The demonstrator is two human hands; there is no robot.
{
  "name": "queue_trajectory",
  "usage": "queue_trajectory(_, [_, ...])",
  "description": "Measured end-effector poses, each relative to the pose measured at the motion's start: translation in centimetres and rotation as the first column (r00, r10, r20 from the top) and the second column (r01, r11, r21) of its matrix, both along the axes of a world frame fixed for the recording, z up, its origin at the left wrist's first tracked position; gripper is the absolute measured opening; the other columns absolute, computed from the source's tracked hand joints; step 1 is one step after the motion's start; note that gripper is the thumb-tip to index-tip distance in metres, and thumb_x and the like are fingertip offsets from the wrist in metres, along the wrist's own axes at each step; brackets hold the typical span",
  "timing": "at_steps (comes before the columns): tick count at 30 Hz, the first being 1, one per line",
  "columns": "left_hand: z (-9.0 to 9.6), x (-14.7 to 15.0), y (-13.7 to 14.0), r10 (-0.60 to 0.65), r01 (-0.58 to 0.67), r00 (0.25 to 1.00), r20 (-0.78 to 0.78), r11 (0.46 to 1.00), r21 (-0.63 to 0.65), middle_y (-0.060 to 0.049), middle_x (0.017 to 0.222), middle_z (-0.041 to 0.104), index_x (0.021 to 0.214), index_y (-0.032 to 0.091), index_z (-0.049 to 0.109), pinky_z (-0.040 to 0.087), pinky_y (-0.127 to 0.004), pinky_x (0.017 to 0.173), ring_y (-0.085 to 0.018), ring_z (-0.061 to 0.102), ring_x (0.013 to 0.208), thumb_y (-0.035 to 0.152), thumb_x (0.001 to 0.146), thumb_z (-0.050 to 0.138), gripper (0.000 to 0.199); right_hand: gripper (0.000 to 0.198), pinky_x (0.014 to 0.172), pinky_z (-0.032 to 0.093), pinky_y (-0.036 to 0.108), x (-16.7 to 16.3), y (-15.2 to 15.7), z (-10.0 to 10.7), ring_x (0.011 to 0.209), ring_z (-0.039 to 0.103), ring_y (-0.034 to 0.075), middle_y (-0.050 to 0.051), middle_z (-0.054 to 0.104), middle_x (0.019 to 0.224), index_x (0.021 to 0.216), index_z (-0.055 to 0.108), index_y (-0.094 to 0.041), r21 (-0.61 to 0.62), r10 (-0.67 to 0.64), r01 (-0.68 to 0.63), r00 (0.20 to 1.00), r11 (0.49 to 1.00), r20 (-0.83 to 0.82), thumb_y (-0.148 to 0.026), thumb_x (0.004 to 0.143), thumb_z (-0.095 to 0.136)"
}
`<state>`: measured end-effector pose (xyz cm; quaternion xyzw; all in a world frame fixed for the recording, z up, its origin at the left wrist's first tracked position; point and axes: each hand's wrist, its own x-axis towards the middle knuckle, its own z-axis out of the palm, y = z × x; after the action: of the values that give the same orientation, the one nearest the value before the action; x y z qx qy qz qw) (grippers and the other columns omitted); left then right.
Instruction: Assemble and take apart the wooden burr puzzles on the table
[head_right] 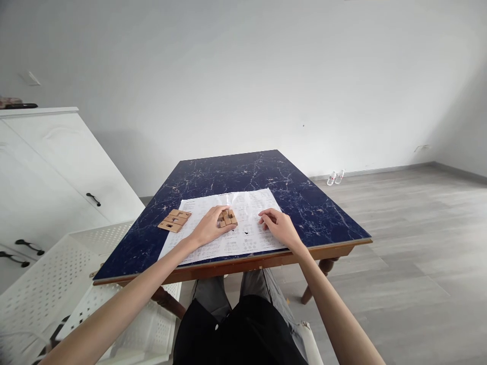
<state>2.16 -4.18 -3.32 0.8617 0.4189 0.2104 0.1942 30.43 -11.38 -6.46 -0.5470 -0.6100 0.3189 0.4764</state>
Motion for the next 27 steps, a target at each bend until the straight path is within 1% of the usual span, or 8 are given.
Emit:
queue_trajectory(6, [-0.3,-0.4,0.1,0.053,-0.053,0.999,0.005,0.998,-0.027,-0.016,0.149,0.059,0.152,0.028,0.051,0.053,-0.053,0.108,-0.039,0.061,0.133,0.073,0.091,0.069,0.078,0.024,0.078,0.055,0.034,0.0,-0.1,0.2,0.074,0.073,0.021,0.004,0.08,0.091,0.103,0.072,-0.025,-0.002,0.005,-0.005,1.0,1.0,-0.001,-0.044,0.099,0.057])
queue_trajectory(11, [-0.1,-0.5,0.0,0.062,-0.061,0.998,0.015,0.997,-0.042,-0.015,0.146,0.061,0.15,0.028,0.053,0.053,-0.052,0.108,-0.039,0.061,0.132,0.072,0.09,0.071,0.077,0.025,0.079,0.055,0.035,-0.1,-0.2,0.4,0.075,0.073,0.022,0.004,0.08,0.092,0.103,0.072,-0.025,-0.015,0.004,-0.004,1.0,1.0,0.0,-0.045,0.1,0.056])
queue_trajectory(16, [-0.1,-0.6,0.1,0.069,-0.069,0.997,0.014,0.996,-0.06,-0.015,0.146,0.061,0.15,0.029,0.052,0.054,-0.052,0.106,-0.039,0.062,0.131,0.074,0.09,0.068,0.076,0.026,0.08,0.056,0.036,-0.2,-0.3,0.6,0.076,0.073,0.022,0.005,0.079,0.091,0.104,0.071,-0.026,-0.039,0.007,-0.007,1.0,0.999,-0.002,-0.046,0.101,0.055])
queue_trajectory(23, [0.4,-0.6,-0.2,0.073,-0.073,0.997,0.004,0.993,-0.089,-0.015,0.149,0.059,0.154,0.03,0.047,0.05,-0.057,0.111,-0.04,0.058,0.137,0.072,0.093,0.067,0.077,0.031,0.078,0.055,0.036,-0.6,-0.6,1.2,0.077,0.071,0.023,0.007,0.078,0.091,0.104,0.07,-0.024,-0.078,0.005,-0.004,1.0,0.997,0.01,-0.049,0.102,0.053])
queue_trajectory(27, [0.8,-0.7,-0.5,0.098,-0.099,0.995,-0.013,0.988,-0.117,-0.014,0.154,0.055,0.156,0.029,0.043,0.048,-0.059,0.115,-0.04,0.054,0.142,0.072,0.093,0.068,0.081,0.031,0.077,0.054,0.035,-0.7,-0.7,1.5,0.078,0.071,0.023,0.006,0.078,0.092,0.107,0.07,-0.023,-0.097,0.01,-0.006,0.999,0.995,0.037,-0.049,0.104,0.052])
